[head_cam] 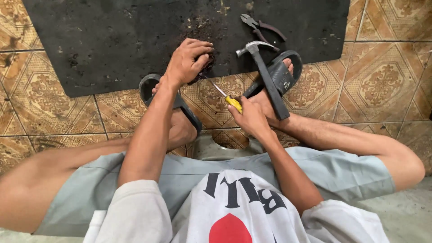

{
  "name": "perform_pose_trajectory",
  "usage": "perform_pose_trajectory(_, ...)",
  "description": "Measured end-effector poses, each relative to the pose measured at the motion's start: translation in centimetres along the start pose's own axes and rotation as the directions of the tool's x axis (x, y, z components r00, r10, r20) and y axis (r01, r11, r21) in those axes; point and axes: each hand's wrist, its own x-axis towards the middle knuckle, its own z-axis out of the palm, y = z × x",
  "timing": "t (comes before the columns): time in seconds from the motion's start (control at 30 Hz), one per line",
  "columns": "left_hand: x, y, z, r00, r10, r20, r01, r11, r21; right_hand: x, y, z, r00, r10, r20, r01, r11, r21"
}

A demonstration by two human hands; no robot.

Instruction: The person uses a hammer and screwdriver to tap and pry at a motor stator, then switches to pliers to cut and remove copper windings. The work is performed while sitting on the floor in a workshop setting.

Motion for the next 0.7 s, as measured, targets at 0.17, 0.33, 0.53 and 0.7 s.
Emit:
perform_pose_trajectory(0.17, -0.2, 0.2, -0.6, 0.998, 0.061, 0.029, -0.062, 0.998, 0.029, 1.2, -1.3, 0.8, 0.994, 0.031, 0.1, -0.042, 0.992, 0.118)
perform_pose_trajectory(0.33, 0.0, 0.4, -1.0, 0.998, 0.054, 0.027, -0.055, 0.998, 0.033, 2.2, -1.0, 2.1, 0.99, 0.039, 0.138, -0.057, 0.99, 0.131)
perform_pose_trajectory(0.53, -0.1, -0.2, -1.0, 0.998, 0.045, 0.035, -0.046, 0.999, 0.028, 2.9, -1.3, 2.7, 0.993, 0.03, 0.11, -0.038, 0.997, 0.071)
perform_pose_trajectory(0.7, -0.1, 0.3, -0.6, 0.999, 0.032, 0.017, -0.033, 0.998, 0.057, 3.0, -0.4, 2.8, 0.992, 0.021, 0.123, -0.024, 0.999, 0.026)
